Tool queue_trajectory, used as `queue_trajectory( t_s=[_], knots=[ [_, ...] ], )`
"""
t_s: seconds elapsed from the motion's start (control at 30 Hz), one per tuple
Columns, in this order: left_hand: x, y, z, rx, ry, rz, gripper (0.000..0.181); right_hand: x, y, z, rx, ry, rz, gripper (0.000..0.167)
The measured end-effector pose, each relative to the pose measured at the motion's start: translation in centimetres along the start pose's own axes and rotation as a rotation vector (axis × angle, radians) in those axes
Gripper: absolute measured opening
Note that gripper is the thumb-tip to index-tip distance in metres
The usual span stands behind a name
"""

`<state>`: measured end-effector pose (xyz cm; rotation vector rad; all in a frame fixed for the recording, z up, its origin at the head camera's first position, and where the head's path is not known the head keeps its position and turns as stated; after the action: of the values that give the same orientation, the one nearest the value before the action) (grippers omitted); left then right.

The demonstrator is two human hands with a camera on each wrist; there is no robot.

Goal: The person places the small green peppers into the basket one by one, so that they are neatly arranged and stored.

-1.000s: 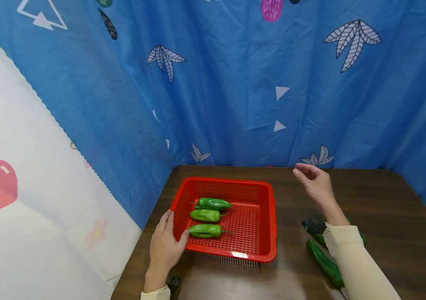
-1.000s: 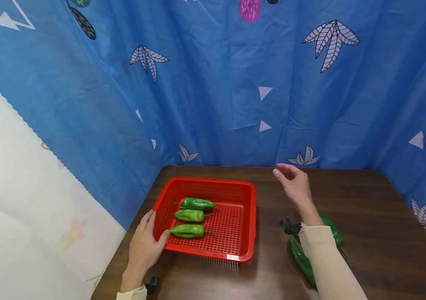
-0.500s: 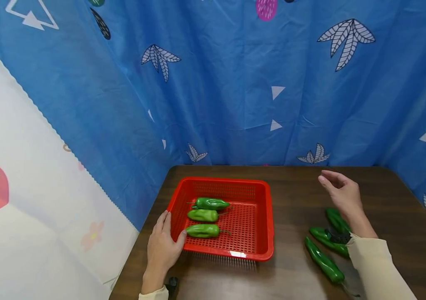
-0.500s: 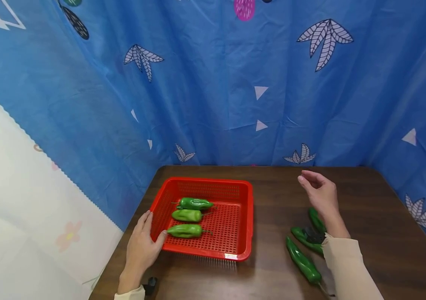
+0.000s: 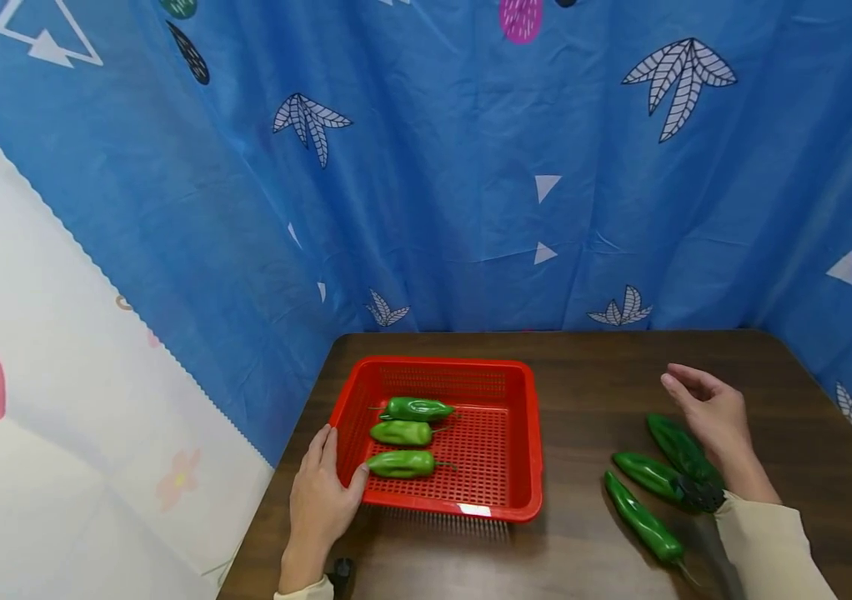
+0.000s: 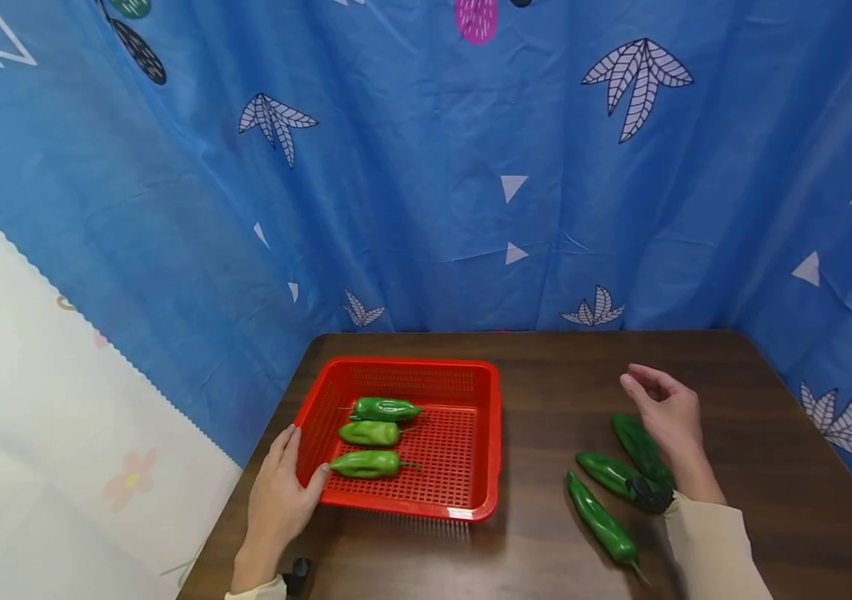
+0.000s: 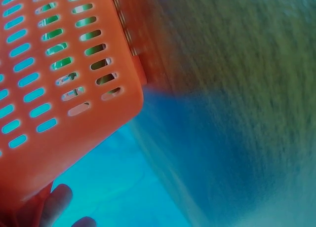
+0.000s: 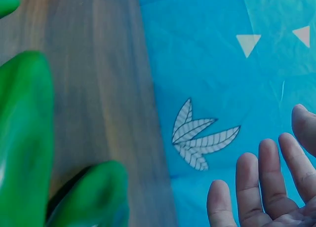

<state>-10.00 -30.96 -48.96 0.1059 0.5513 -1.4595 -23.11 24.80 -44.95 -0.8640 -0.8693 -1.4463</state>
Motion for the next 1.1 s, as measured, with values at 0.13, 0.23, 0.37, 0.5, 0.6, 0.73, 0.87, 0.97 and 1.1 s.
queue_trajectory(
  t_s=[0.13,0.23,0.37,0.5,0.6,0.73,0.87,0.97,1.1],
  knots=[
    [0.1,0.1,0.0,-0.005,-0.003,-0.003,0.076,-1.4,0.9,0.4,0.018,0.003,-0.029,0.058],
    [0.2,0.1,-0.1,-0.014,-0.007,-0.003,0.075,-2.5,1.7,0.7,0.032,-0.013,-0.042,0.055],
    [0.2,0.1,0.0,-0.024,-0.008,-0.004,0.075,-3.5,2.3,1.1,0.018,-0.007,-0.041,0.057],
    [0.1,0.1,0.0,-0.02,-0.001,-0.004,0.076,-4.4,2.7,1.4,0.01,0.036,-0.061,0.066],
    [0.1,0.0,-0.1,-0.006,-0.004,-0.005,0.076,-5.2,3.2,1.5,0.018,0.073,-0.092,0.07],
    [0.4,0.0,0.0,-0.002,-0.018,0.007,0.077,-5.9,3.4,1.3,0.03,0.113,-0.118,0.072],
    [0.6,0.2,0.1,-0.007,-0.019,0.016,0.077,-6.5,3.3,1.1,0.042,0.115,-0.136,0.074],
    [0.5,0.1,0.0,-0.008,-0.018,0.005,0.077,-6.9,3.3,1.1,0.064,0.102,-0.16,0.075],
    [0.3,0.0,-0.3,-0.014,-0.013,-0.006,0.077,-7.3,3.3,1.1,0.107,0.1,-0.193,0.077]
  ],
)
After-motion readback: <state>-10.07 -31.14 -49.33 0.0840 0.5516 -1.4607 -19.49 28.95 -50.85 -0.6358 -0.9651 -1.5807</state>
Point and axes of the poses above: each hand's wrist, its own y-axis away from the middle knuckle, its own z-axis out of the back of the hand, x = y × z, the point moved 3 cm from there along -y, towards the middle knuckle, and after that the axes turned 11 degrees about x, right-handed, at the moved point
